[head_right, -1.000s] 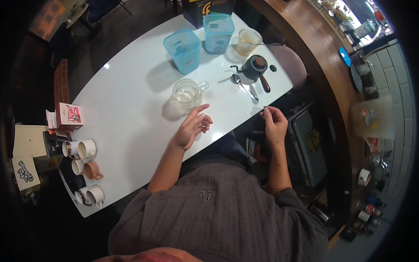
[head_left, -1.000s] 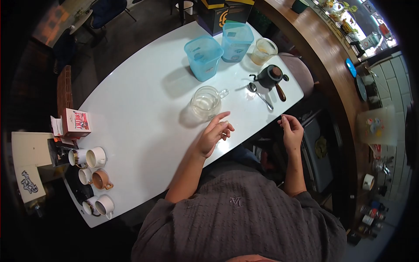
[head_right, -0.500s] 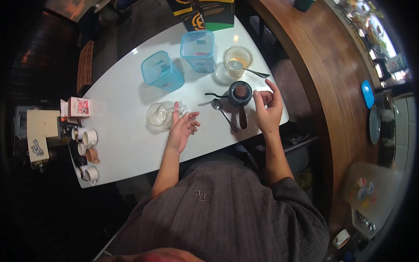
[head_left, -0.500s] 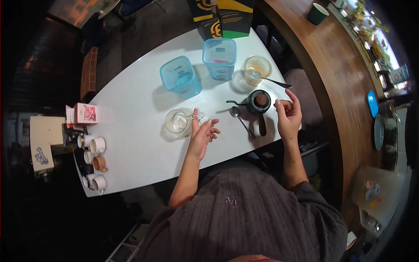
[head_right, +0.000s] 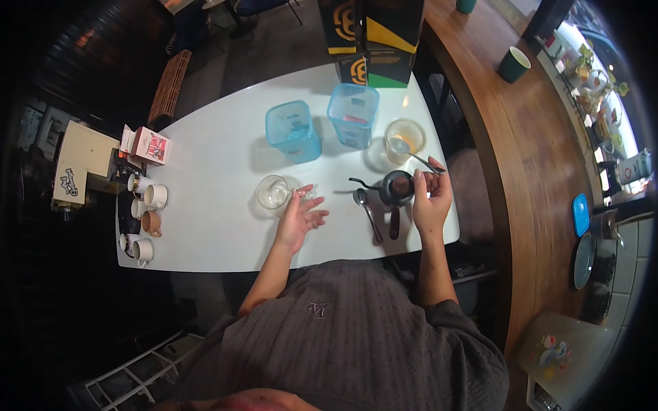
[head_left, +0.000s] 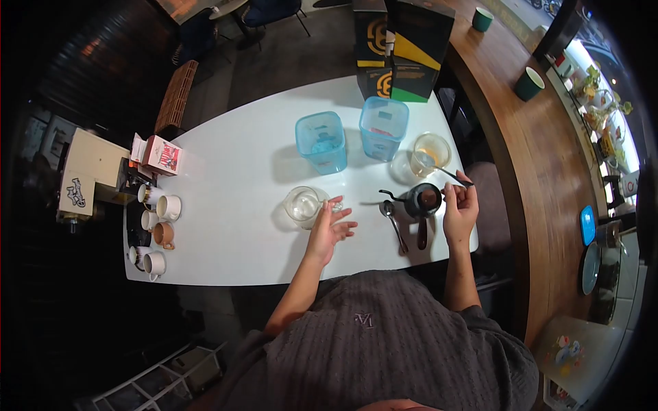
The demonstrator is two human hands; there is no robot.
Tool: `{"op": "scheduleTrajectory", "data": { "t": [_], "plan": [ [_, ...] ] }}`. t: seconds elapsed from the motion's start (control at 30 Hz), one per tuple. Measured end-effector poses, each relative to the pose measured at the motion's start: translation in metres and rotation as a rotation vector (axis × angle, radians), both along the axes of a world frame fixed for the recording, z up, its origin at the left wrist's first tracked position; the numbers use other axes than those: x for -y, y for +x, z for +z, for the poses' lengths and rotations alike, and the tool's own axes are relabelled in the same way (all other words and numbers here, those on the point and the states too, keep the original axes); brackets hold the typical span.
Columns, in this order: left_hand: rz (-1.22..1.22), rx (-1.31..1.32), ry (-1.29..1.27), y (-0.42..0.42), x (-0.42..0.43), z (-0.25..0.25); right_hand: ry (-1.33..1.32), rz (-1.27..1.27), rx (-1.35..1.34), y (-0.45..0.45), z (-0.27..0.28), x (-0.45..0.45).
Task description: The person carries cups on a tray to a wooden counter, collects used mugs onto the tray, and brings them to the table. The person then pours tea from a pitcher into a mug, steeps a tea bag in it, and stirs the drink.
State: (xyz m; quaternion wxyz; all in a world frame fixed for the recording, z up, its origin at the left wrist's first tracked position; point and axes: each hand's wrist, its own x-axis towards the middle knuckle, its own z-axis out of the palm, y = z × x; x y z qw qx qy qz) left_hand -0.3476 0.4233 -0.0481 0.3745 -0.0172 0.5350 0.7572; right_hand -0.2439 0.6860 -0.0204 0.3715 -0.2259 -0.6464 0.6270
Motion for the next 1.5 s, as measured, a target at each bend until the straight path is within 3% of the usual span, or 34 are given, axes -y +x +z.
{"op": "scheduleTrajectory", "data": {
  "t": [0.17, 0.6, 0.97, 1.17, 1.3, 1.43, 1.5],
  "plan": [
    [-0.048, 0.021, 0.035, 0.012, 0.001, -0.001, 0.005, -0.009, 0.007, -0.008, -0.001, 0.001],
    [0.105, 0.062, 0.013, 0.026, 0.046, 0.006, 0.146, -0.111, 0.137, -0.027, 0.000, 0.000],
    [0.013, -0.174, -0.012, 0.012, 0.128, 0.009, 0.419, -0.230, 0.353, -0.042, 0.029, 0.032],
    [-0.058, -0.255, -0.150, -0.002, 0.155, 0.000, 0.592, -0.316, 0.223, -0.037, 0.038, 0.043],
    [-0.079, -0.263, -0.146, -0.007, 0.157, -0.003, 0.555, -0.447, 0.167, -0.029, 0.044, 0.048],
    [-0.115, -0.252, -0.125, -0.012, 0.159, -0.007, 0.139, -0.471, -0.060, -0.023, 0.039, 0.040],
    [-0.150, -0.260, -0.099, -0.018, 0.164, -0.008, 0.111, -0.503, -0.095, -0.022, 0.039, 0.045]
  ]
}}
